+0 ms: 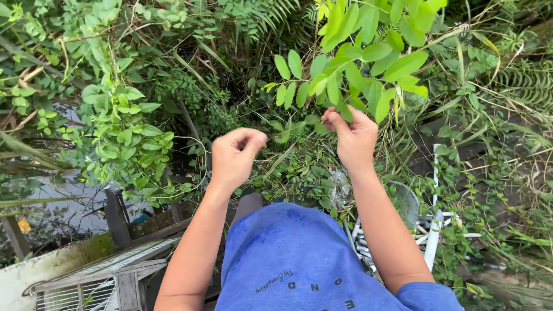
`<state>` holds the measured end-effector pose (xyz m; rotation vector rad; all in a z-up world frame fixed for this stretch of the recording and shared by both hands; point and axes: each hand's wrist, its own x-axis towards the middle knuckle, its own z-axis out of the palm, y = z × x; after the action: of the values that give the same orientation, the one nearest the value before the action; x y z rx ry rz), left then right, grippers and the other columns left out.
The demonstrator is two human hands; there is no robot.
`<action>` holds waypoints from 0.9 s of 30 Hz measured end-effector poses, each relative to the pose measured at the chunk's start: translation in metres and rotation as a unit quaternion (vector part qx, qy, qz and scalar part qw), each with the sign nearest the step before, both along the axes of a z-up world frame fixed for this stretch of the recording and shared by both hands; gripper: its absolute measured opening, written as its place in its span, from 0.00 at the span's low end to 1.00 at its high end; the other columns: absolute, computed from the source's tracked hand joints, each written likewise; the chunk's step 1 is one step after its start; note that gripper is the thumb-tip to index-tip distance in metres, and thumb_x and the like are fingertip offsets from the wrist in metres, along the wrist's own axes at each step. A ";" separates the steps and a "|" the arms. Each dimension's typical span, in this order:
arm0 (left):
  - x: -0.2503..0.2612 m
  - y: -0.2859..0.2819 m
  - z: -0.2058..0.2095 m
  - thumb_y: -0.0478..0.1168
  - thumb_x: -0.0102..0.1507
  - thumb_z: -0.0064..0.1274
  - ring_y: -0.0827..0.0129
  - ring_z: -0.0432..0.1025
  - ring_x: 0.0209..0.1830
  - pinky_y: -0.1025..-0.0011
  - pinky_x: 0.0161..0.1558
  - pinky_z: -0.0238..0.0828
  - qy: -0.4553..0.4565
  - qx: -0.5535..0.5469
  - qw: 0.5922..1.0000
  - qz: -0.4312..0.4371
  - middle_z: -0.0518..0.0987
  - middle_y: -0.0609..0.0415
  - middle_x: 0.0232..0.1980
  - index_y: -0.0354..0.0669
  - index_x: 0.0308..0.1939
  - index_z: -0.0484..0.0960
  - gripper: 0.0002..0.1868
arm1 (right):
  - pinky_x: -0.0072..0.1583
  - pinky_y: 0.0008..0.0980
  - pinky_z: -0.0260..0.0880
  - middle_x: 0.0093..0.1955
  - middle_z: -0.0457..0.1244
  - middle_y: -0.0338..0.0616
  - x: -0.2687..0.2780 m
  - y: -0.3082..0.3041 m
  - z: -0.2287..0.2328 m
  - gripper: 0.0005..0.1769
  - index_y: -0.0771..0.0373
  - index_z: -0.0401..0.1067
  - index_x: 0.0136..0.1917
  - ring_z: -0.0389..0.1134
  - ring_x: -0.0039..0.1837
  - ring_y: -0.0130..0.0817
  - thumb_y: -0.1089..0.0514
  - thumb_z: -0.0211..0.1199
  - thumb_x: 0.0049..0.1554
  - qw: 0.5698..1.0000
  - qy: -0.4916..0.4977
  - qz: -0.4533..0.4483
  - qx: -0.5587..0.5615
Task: Picking individual leaves or small sprigs from a plant in a garden
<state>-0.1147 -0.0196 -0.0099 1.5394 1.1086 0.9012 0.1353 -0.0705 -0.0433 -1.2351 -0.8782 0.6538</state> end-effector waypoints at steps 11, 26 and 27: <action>-0.003 -0.005 0.016 0.31 0.65 0.59 0.59 0.80 0.40 0.60 0.46 0.76 0.050 0.110 0.989 0.086 0.85 0.39 0.47 0.36 0.54 0.86 0.13 | 0.55 0.33 0.79 0.43 0.70 0.49 0.012 -0.018 -0.004 0.03 0.69 0.77 0.51 0.72 0.48 0.29 0.70 0.65 0.62 0.998 -0.010 -0.068 0.007; 0.031 0.005 -0.006 0.42 0.65 0.61 0.80 0.67 0.31 0.80 0.33 0.69 -0.021 -0.073 0.988 -0.131 0.80 0.57 0.29 0.48 0.43 0.90 0.06 | 0.54 0.36 0.80 0.43 0.70 0.50 0.003 -0.023 -0.018 0.04 0.70 0.78 0.51 0.71 0.48 0.28 0.68 0.67 0.61 0.998 -0.010 -0.056 -0.001; 0.030 0.007 -0.011 0.42 0.65 0.61 0.80 0.67 0.31 0.80 0.33 0.69 -0.021 -0.073 0.988 -0.133 0.80 0.57 0.29 0.48 0.43 0.90 0.06 | 0.54 0.36 0.80 0.43 0.70 0.50 0.003 -0.022 -0.021 0.04 0.70 0.78 0.51 0.71 0.48 0.28 0.68 0.67 0.61 0.998 -0.010 -0.058 -0.001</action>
<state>-0.0843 -0.0126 -0.0205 1.4974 0.8923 0.6543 0.1379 -0.0927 -0.0638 -1.2865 -0.8173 0.5505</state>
